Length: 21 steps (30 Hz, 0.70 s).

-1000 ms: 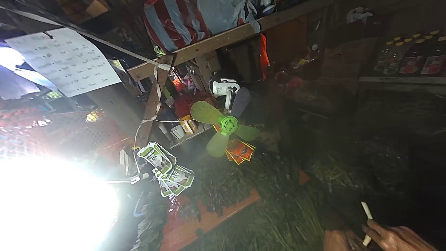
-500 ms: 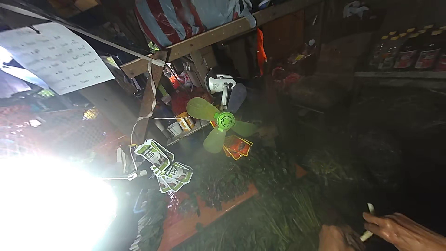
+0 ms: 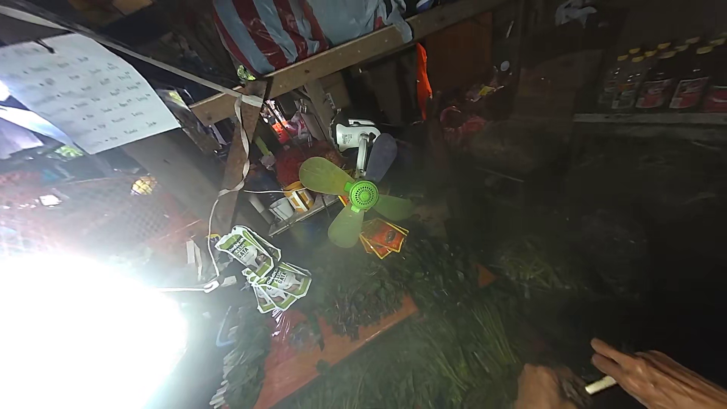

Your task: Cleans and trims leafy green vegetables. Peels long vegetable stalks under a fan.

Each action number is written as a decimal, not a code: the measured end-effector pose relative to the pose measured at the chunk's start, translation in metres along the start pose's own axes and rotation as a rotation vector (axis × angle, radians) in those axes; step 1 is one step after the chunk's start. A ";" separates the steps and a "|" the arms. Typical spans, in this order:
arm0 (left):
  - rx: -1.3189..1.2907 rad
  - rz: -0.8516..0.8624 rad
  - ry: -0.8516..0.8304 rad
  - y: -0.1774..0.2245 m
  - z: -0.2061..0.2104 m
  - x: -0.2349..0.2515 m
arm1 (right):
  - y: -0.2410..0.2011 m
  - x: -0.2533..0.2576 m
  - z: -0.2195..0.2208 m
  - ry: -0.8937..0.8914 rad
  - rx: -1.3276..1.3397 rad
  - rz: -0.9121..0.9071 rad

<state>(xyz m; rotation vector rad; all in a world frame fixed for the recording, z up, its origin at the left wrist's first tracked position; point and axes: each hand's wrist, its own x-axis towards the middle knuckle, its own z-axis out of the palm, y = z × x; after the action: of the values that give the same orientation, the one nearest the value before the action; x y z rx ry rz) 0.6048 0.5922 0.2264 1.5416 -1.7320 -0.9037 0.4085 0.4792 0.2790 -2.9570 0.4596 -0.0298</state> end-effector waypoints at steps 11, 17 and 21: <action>-0.124 0.029 0.077 -0.005 -0.006 0.001 | -0.016 0.002 0.005 0.352 0.335 -0.005; -0.154 0.031 0.093 -0.004 -0.007 -0.002 | -0.023 0.011 0.010 0.397 0.954 0.324; -0.159 0.010 0.099 0.001 -0.008 -0.004 | -0.032 0.017 0.007 0.380 1.290 0.369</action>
<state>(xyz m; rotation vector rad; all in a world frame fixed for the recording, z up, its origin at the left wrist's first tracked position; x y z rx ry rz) 0.6109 0.5960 0.2317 1.4473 -1.5584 -0.9213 0.4352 0.5055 0.2768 -1.5734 0.6726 -0.5947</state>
